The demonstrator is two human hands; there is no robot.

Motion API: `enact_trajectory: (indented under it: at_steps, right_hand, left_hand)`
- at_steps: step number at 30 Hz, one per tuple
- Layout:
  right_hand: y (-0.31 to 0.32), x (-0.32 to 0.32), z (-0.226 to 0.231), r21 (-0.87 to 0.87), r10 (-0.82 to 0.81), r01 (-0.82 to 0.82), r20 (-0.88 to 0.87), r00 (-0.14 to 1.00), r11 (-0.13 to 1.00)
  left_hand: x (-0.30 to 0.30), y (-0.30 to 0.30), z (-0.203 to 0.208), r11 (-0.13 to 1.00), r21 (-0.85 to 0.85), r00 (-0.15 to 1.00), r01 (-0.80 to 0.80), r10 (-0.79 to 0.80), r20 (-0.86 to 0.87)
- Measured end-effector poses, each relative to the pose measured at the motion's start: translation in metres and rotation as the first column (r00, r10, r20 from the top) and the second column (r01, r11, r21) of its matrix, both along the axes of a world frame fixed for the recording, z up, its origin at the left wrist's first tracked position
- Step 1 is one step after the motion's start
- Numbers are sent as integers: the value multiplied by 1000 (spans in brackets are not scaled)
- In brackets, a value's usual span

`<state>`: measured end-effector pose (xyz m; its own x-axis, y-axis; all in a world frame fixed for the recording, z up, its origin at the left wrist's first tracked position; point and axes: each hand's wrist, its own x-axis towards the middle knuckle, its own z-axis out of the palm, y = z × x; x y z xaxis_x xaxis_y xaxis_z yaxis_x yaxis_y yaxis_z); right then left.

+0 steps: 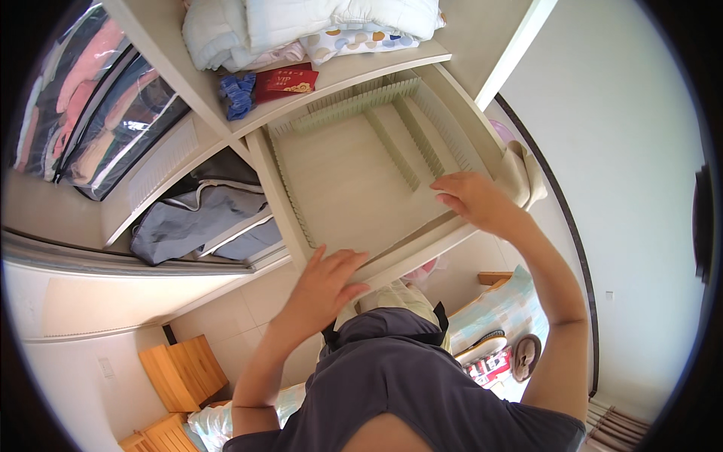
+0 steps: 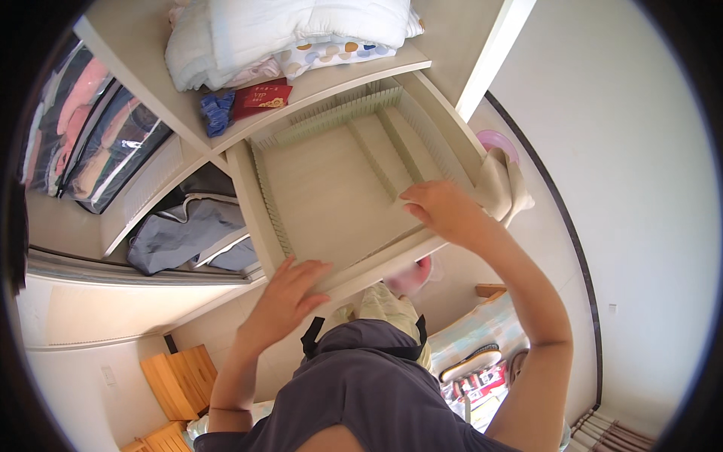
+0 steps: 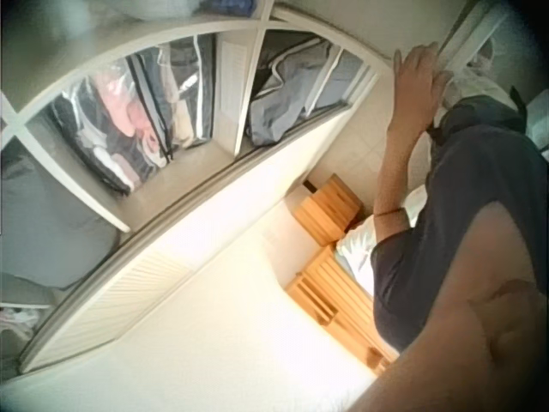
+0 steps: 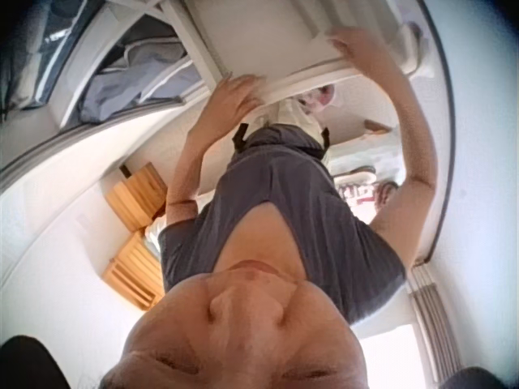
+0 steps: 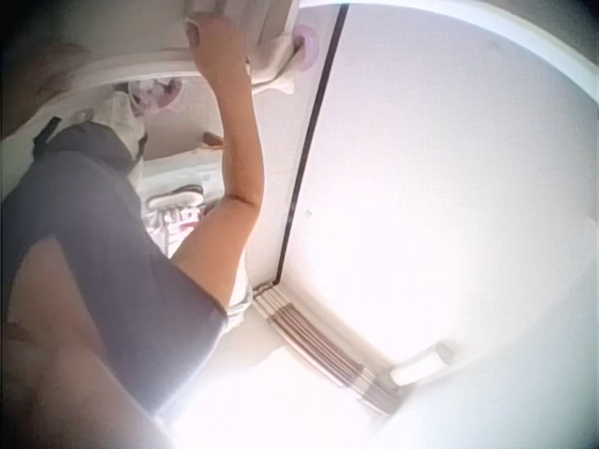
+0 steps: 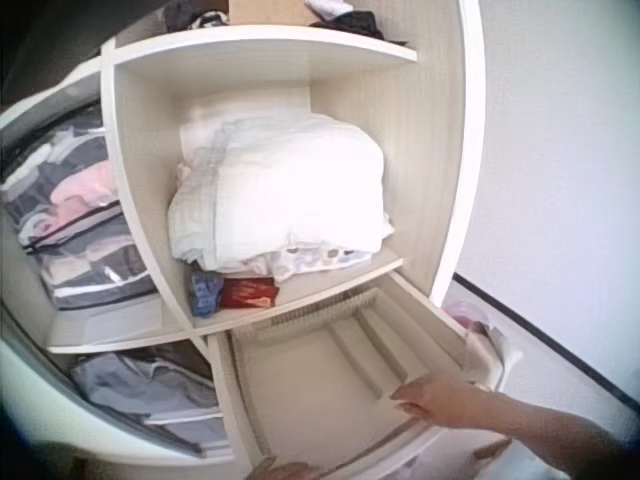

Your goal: The person adjusts and snaps together plastic dividers inside a drawer by hand.

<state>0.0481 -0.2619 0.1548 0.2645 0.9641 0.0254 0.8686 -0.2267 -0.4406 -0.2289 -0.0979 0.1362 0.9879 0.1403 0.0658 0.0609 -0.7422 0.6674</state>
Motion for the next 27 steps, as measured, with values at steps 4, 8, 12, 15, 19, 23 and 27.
enact_trajectory:
  at_steps: [4,8,12,15,19,23,27]
  right_hand:
    - [-4,-60,-8,160,-30,37,-48,998,986]
    - [-9,-112,-24,268,-206,164,139,969,949]
    - [-9,-124,-43,396,-351,254,192,917,882]
    - [-5,-130,-44,434,-403,299,170,899,850]
    - [-4,-135,-47,457,-436,323,167,884,829]
    - [-5,-134,-49,459,-437,321,172,883,829]
    - [-4,-135,-50,509,-457,310,193,868,803]
  left_hand:
    - [-22,-18,-11,994,112,987,8,-26,159]
    - [-25,-20,-22,977,206,968,-52,-1,249]
    - [-28,-26,-22,974,213,962,-77,16,274]
    - [-28,-25,-23,974,211,953,-82,14,303]
    - [-30,-25,-26,971,220,950,-89,16,313]
    - [-30,-25,-31,967,237,942,-97,12,336]
    - [-30,-26,-31,963,246,947,-105,21,320]
